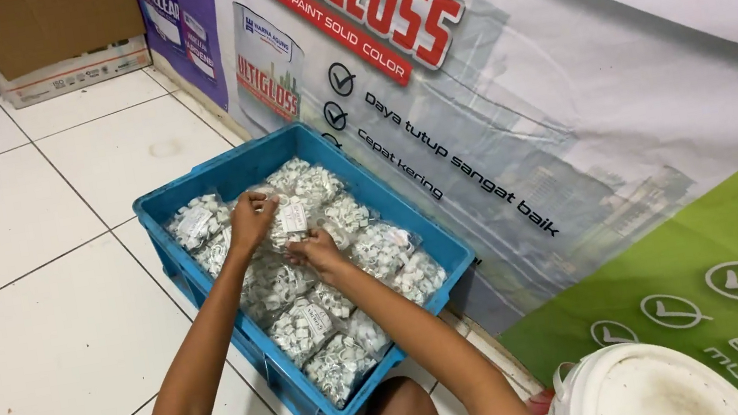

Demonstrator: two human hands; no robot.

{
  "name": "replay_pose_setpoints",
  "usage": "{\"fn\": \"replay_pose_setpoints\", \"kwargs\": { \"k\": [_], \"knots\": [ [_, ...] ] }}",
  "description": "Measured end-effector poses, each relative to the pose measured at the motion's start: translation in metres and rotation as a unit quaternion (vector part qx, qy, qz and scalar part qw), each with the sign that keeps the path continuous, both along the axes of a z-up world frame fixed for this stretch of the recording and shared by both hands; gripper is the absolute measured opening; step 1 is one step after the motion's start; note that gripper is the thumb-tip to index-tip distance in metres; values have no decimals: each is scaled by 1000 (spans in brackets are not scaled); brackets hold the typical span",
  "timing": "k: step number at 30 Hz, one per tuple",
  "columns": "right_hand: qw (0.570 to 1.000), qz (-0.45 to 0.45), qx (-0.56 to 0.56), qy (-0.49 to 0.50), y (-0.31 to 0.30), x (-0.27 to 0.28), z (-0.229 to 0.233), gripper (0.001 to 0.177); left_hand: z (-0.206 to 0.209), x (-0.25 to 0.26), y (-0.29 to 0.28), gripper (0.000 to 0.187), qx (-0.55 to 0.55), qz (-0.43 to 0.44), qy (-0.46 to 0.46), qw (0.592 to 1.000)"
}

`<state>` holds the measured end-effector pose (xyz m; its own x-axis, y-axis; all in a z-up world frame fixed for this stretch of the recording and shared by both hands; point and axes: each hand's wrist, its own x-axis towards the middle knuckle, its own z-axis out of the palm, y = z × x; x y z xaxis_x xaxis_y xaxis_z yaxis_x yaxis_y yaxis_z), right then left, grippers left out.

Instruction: Packing small white plastic components into small transparent plastic bags and organizing them into bins.

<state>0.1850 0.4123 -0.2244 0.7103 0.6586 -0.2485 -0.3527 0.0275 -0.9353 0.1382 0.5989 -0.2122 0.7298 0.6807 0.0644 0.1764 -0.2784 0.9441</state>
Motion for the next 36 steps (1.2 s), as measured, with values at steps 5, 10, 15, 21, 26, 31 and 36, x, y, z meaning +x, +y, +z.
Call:
{"fn": "replay_pose_setpoints", "kwargs": {
  "k": [5, 10, 15, 21, 26, 31, 36],
  "knots": [
    [1000, -13, 22, 5, 33, 11, -6, 93, -10, 23, 30, 48, 29, 7, 2, 1000],
    [991, -33, 111, 65, 58, 22, -23, 69, -5, 36, 45, 47, 67, -11, 13, 998],
    [996, -34, 78, -9, 90, 43, -62, 66, 16, 35, 41, 37, 121, 1, 43, 992],
    [976, -2, -117, -182, 108, 29, -27, 74, 19, 36, 48, 39, 179, 66, 84, 978],
    [978, -44, -98, -181, 137, 68, -93, 54, 19, 40, 40, 41, 215, 78, 103, 968],
    [953, -85, -181, -229, 164, 64, -87, 43, -5, 57, 54, 42, 252, 110, 129, 953],
    [950, -152, -184, -202, 181, 59, -83, 30, -33, 71, 71, 48, 243, 110, 112, 957]
  ]
}}
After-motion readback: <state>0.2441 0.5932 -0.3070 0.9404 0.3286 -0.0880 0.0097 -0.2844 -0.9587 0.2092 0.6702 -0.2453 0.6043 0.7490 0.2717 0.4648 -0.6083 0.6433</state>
